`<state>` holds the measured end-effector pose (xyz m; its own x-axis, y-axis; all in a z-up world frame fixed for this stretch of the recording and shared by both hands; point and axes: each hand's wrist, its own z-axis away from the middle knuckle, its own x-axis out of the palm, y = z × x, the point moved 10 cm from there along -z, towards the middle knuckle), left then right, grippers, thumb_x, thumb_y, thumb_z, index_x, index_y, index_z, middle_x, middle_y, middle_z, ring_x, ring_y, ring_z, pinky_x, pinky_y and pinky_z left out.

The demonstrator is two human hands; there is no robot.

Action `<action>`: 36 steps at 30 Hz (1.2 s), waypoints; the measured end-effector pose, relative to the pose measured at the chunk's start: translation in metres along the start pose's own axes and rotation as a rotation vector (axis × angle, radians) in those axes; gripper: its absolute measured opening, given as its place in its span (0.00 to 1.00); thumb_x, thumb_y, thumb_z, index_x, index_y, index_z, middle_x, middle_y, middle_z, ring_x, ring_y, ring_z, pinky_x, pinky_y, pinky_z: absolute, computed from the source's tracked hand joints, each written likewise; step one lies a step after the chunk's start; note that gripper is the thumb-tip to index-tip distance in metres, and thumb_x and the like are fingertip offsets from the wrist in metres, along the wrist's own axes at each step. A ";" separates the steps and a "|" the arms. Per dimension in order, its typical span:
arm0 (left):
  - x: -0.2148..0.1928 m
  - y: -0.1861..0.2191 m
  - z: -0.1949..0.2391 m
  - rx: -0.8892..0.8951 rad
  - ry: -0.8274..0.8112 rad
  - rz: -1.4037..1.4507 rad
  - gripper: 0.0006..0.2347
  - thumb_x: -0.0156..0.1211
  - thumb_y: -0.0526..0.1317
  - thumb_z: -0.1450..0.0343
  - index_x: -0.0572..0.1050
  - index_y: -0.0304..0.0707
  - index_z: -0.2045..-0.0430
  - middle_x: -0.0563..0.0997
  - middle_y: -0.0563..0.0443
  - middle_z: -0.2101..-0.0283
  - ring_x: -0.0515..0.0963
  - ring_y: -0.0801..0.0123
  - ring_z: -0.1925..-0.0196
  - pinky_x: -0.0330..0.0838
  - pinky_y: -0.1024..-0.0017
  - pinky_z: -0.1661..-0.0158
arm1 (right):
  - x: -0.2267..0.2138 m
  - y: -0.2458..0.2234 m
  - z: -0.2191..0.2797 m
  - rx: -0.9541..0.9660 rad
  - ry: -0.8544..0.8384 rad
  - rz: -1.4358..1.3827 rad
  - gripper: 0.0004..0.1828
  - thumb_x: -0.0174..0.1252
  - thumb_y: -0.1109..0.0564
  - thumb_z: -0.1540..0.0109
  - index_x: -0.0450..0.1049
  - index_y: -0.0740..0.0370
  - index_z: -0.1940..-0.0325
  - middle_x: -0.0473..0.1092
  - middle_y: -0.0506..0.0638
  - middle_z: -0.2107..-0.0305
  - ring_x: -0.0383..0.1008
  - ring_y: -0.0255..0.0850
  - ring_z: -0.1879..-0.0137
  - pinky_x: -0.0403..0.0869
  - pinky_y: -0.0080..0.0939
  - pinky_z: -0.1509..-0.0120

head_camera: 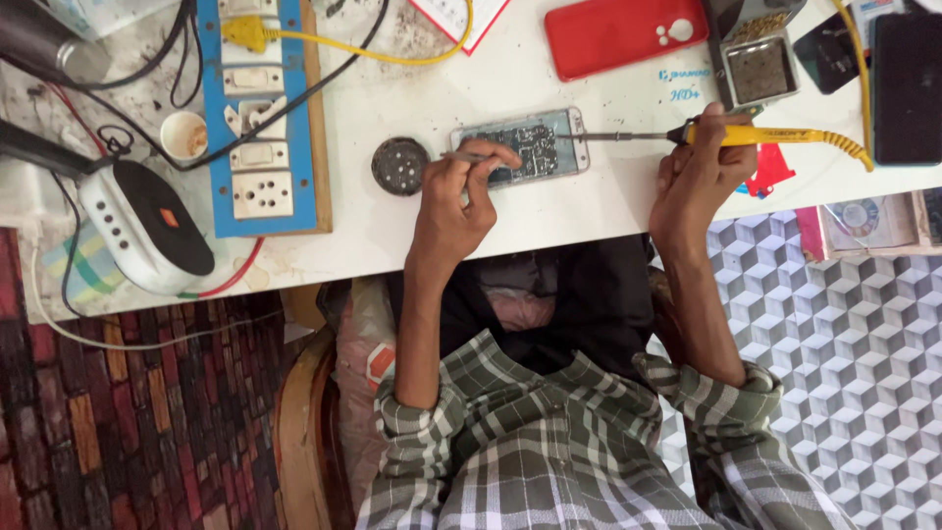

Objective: The person uses a soldering iron and tweezers to work on a smartphone motherboard. They repeatedly apply heat to various points on the circuit board while holding it steady with the other hand.

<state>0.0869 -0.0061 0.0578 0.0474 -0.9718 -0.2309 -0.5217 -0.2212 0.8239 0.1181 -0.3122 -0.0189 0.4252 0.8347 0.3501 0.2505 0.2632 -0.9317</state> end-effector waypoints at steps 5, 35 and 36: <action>0.001 -0.003 0.002 -0.028 -0.001 0.013 0.08 0.46 0.20 0.26 0.73 0.26 0.63 0.85 0.42 0.60 0.88 0.56 0.58 0.81 0.68 0.56 | -0.001 0.002 -0.002 0.005 -0.022 0.015 0.15 0.58 0.51 0.25 0.60 0.59 0.59 0.58 0.43 0.75 0.54 0.29 0.78 0.55 0.34 0.79; 0.003 -0.007 0.004 -0.077 -0.017 0.021 0.05 0.48 0.22 0.24 0.72 0.26 0.66 0.85 0.46 0.60 0.84 0.62 0.70 0.73 0.68 0.68 | 0.016 -0.008 0.003 -0.093 -0.159 0.098 0.17 0.56 0.52 0.23 0.59 0.60 0.60 0.59 0.45 0.75 0.54 0.30 0.77 0.57 0.34 0.76; 0.003 -0.010 0.004 -0.113 -0.024 0.010 0.05 0.48 0.22 0.25 0.72 0.26 0.67 0.86 0.46 0.61 0.83 0.62 0.73 0.72 0.68 0.69 | 0.016 -0.008 0.002 -0.088 -0.158 0.092 0.17 0.56 0.53 0.22 0.59 0.60 0.60 0.59 0.45 0.75 0.54 0.30 0.77 0.56 0.35 0.76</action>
<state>0.0887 -0.0061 0.0471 0.0221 -0.9720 -0.2338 -0.4227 -0.2210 0.8789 0.1209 -0.2996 -0.0063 0.3096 0.9208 0.2374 0.2947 0.1444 -0.9446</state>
